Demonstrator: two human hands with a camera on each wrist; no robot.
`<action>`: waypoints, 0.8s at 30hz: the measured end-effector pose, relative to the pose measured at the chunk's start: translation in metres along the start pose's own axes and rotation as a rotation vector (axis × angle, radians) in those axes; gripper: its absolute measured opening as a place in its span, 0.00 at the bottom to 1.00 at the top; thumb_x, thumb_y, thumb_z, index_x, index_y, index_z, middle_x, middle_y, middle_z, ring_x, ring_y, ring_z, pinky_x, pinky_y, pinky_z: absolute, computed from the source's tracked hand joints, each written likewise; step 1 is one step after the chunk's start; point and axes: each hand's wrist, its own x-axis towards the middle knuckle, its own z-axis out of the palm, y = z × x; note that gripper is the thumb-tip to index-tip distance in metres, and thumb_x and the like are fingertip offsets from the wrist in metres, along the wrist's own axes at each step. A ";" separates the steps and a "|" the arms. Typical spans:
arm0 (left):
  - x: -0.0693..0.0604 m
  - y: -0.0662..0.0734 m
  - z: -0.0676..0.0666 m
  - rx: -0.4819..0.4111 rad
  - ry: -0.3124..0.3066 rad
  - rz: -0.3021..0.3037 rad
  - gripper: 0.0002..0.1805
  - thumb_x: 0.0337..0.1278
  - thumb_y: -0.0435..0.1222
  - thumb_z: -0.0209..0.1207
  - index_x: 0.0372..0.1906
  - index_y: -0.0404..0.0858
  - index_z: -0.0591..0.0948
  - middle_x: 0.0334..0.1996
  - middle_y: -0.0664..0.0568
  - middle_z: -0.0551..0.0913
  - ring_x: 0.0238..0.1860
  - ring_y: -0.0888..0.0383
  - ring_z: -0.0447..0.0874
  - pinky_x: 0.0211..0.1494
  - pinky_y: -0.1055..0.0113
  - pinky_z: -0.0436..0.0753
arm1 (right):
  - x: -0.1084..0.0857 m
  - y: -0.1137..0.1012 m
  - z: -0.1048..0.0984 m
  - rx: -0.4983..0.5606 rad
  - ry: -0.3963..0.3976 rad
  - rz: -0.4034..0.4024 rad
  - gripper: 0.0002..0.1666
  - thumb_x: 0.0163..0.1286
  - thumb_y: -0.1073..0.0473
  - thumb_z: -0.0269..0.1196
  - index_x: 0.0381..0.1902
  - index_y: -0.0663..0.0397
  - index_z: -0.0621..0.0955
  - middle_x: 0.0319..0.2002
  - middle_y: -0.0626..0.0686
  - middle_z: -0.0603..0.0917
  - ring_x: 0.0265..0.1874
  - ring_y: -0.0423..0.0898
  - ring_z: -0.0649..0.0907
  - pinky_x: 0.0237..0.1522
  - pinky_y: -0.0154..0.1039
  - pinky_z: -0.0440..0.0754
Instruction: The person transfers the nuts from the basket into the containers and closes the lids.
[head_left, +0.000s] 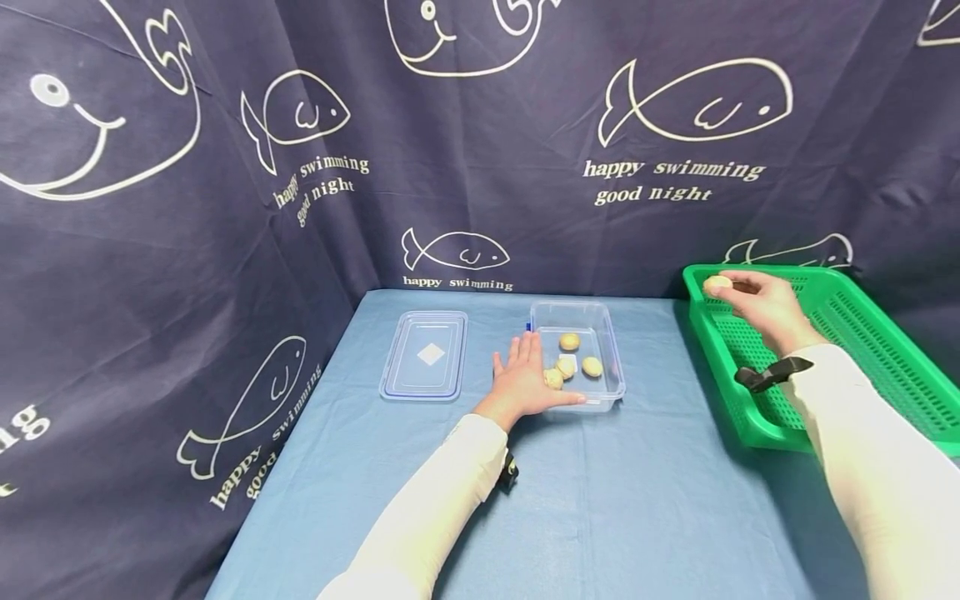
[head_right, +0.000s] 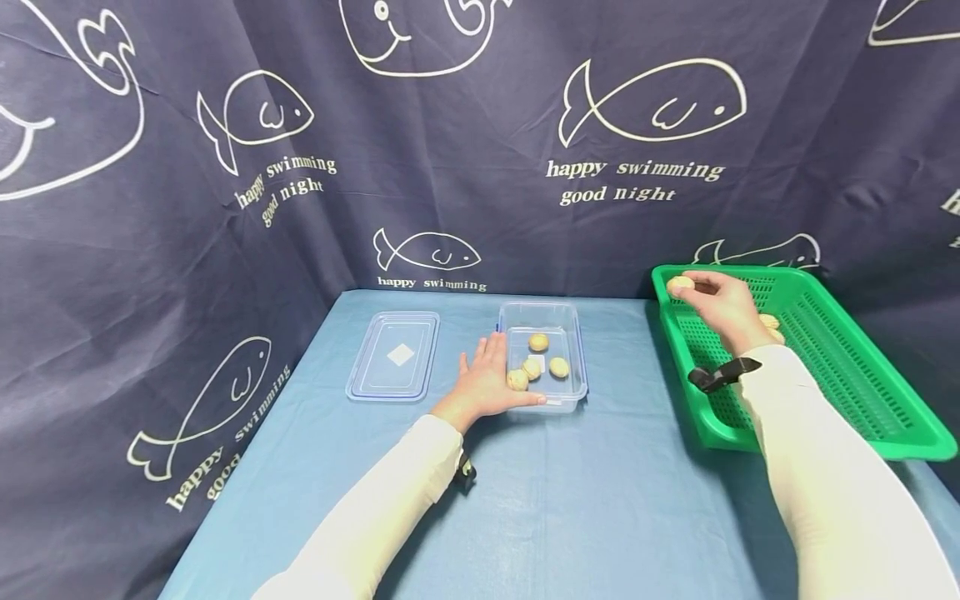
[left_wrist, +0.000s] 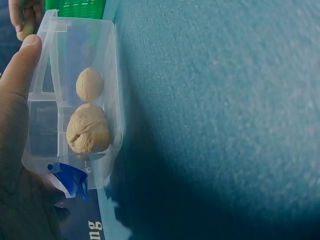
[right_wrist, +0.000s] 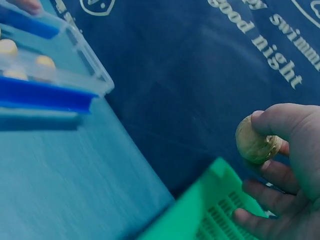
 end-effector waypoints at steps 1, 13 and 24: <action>0.000 0.000 0.000 0.000 -0.003 -0.001 0.76 0.36 0.79 0.60 0.83 0.41 0.42 0.83 0.48 0.42 0.82 0.51 0.35 0.77 0.37 0.44 | -0.001 -0.002 0.003 0.013 -0.003 -0.003 0.37 0.69 0.44 0.68 0.67 0.61 0.74 0.39 0.24 0.81 0.40 0.24 0.79 0.39 0.24 0.80; 0.000 0.000 0.001 0.006 0.011 0.005 0.75 0.36 0.79 0.61 0.83 0.41 0.43 0.82 0.47 0.44 0.82 0.49 0.39 0.77 0.38 0.45 | -0.015 -0.024 0.030 0.002 -0.004 -0.074 0.36 0.70 0.46 0.68 0.67 0.63 0.75 0.38 0.23 0.80 0.41 0.25 0.78 0.41 0.21 0.73; 0.001 0.000 0.001 0.002 -0.003 0.006 0.75 0.37 0.79 0.61 0.83 0.41 0.41 0.83 0.48 0.42 0.82 0.50 0.36 0.77 0.38 0.43 | -0.021 -0.032 0.051 0.073 -0.006 -0.102 0.32 0.71 0.53 0.68 0.66 0.63 0.76 0.37 0.25 0.82 0.39 0.25 0.80 0.41 0.20 0.74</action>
